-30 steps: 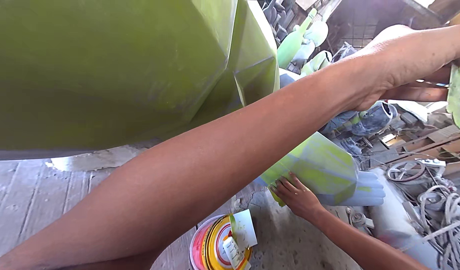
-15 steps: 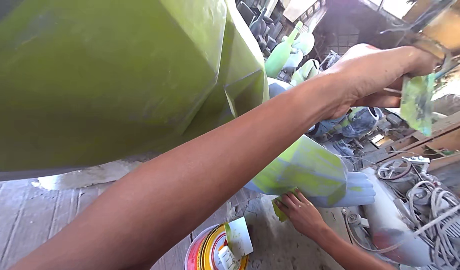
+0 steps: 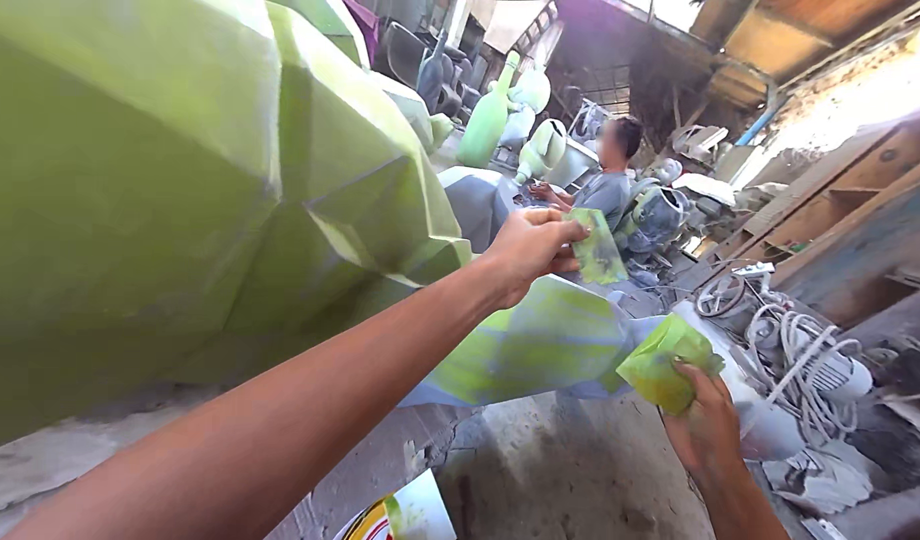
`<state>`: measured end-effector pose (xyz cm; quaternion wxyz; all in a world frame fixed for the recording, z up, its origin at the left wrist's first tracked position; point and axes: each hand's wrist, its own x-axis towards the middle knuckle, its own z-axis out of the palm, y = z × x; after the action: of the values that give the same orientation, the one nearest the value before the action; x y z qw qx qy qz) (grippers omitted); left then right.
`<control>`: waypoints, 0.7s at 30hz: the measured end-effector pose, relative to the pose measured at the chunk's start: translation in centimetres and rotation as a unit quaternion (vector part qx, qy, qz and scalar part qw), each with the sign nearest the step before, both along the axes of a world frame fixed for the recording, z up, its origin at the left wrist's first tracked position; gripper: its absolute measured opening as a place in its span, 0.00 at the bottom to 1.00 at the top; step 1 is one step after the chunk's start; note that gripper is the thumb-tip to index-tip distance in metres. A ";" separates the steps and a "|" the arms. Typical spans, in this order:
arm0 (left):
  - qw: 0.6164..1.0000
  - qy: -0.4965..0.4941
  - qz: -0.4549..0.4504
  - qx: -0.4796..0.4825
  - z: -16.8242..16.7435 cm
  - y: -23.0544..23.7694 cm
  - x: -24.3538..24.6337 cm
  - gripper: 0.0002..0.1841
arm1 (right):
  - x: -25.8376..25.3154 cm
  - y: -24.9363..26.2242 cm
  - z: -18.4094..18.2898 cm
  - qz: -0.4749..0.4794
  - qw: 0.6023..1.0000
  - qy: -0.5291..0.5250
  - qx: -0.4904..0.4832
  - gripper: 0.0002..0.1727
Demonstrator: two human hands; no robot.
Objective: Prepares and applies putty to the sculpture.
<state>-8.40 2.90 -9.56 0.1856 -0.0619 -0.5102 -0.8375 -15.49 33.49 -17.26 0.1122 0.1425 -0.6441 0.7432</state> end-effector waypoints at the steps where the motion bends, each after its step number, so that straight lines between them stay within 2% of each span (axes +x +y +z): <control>1: 1.000 -0.002 0.002 0.002 -0.7 0.6 -0.6 0.07 | 0.2 0.3 0.3 0.016 0.999 -0.005 -0.032 0.19; 8: 0.999 -0.038 -0.007 0.033 -5.9 6.2 -2.7 0.09 | 0.5 0.8 -0.1 0.081 0.991 -0.036 -0.103 0.24; 16: 0.998 0.006 0.015 0.065 -9.3 10.7 -4.7 0.13 | -0.4 1.1 -2.7 0.085 0.993 -0.059 -0.058 0.28; 21: 0.991 -0.002 0.026 0.128 -9.1 12.8 -5.4 0.15 | -0.6 3.0 -3.0 0.213 0.971 -0.081 -0.071 0.25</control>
<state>-13.83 15.70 -18.67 0.2126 -0.0230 -0.4010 -0.8908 -16.10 36.48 -20.28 -0.0912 0.2075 -0.5517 0.8026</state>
